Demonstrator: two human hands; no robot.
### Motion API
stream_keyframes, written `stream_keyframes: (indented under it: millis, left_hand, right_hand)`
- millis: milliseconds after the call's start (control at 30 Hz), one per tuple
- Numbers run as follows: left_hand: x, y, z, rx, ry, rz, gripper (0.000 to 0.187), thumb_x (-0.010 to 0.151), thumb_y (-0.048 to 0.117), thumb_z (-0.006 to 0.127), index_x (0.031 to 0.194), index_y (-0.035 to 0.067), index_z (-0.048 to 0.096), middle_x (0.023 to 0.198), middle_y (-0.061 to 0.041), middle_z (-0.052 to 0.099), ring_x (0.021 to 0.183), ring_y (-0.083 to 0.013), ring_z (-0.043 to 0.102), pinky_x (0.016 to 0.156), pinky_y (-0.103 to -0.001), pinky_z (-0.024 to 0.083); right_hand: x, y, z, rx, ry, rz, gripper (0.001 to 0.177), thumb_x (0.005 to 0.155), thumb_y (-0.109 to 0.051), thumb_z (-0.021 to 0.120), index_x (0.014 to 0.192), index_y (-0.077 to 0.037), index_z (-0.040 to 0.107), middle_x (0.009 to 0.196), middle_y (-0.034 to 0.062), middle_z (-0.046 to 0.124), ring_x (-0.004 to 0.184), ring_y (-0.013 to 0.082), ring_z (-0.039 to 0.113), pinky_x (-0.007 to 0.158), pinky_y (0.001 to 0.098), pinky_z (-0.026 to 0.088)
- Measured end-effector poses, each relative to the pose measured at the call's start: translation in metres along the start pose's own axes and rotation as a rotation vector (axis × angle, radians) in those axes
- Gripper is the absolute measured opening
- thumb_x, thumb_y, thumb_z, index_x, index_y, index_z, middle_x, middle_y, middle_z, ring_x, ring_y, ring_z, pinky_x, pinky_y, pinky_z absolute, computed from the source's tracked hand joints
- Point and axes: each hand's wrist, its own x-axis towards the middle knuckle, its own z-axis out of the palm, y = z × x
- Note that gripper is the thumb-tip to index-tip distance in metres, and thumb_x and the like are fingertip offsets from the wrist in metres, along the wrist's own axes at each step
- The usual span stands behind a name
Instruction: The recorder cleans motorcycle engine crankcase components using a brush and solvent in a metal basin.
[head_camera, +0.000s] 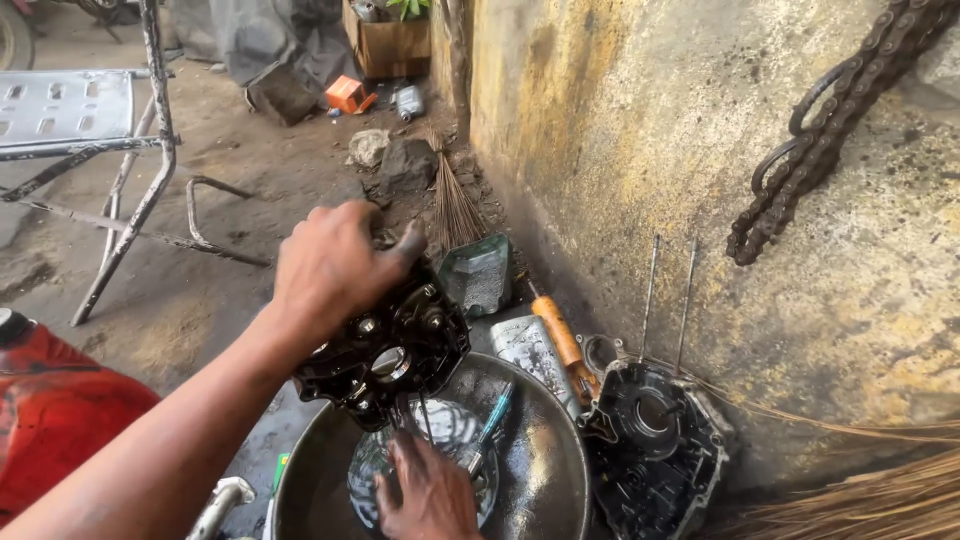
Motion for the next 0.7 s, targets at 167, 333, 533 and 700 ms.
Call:
stream_keyframes:
  millis: [167,333,533,700]
  left_hand:
    - [0.008,-0.004,-0.005,-0.027,-0.006,0.017,0.063,0.085,0.060,0.066,0.110,0.004,0.075,0.095,-0.026,0.074,0.090,-0.0434,0.072,0.085,-0.053,0.055]
    - [0.009,-0.012,-0.012,0.063,-0.125,-0.151,0.064,0.088,0.064,0.060,0.104,0.005,0.077,0.093,-0.025,0.075,0.089,-0.0416,0.075,0.088,-0.052,0.057]
    - [0.007,-0.049,0.005,0.095,0.010,-0.086,0.073,0.087,0.070,0.060,0.114,0.004,0.074,0.104,-0.029,0.072,0.097,-0.0465,0.070,0.087,-0.054,0.054]
    - [-0.008,-0.012,-0.023,0.122,-0.110,-0.216,0.081,0.085,0.078,0.058,0.112,0.003,0.074,0.111,-0.030,0.070,0.103,-0.0455,0.068,0.090,-0.054,0.054]
  right_hand:
    - [0.004,-0.007,-0.020,0.087,0.082,-0.001,0.056,0.099,-0.033,0.067,0.140,-0.004,0.043,0.092,0.0092,0.067,0.068,0.0207,0.065,0.064,0.0352,0.057]
    - [0.019,-0.011,-0.032,0.046,-0.204,0.029,0.045,0.100,-0.033,0.066,0.128,-0.005,0.045,0.103,0.0118,0.061,0.071,0.0223,0.062,0.058,0.0355,0.056]
    - [0.008,0.005,-0.019,0.200,-0.180,-0.025,0.038,0.094,-0.020,0.069,0.127,-0.010,0.051,0.107,0.0104,0.065,0.073,0.0212,0.063,0.061,0.0358,0.058]
    - [-0.006,0.024,0.003,0.270,0.068,-0.058,0.029,0.100,-0.016,0.064,0.128,-0.011,0.059,0.112,0.0132,0.071,0.077,0.0215,0.070,0.065,0.0346,0.063]
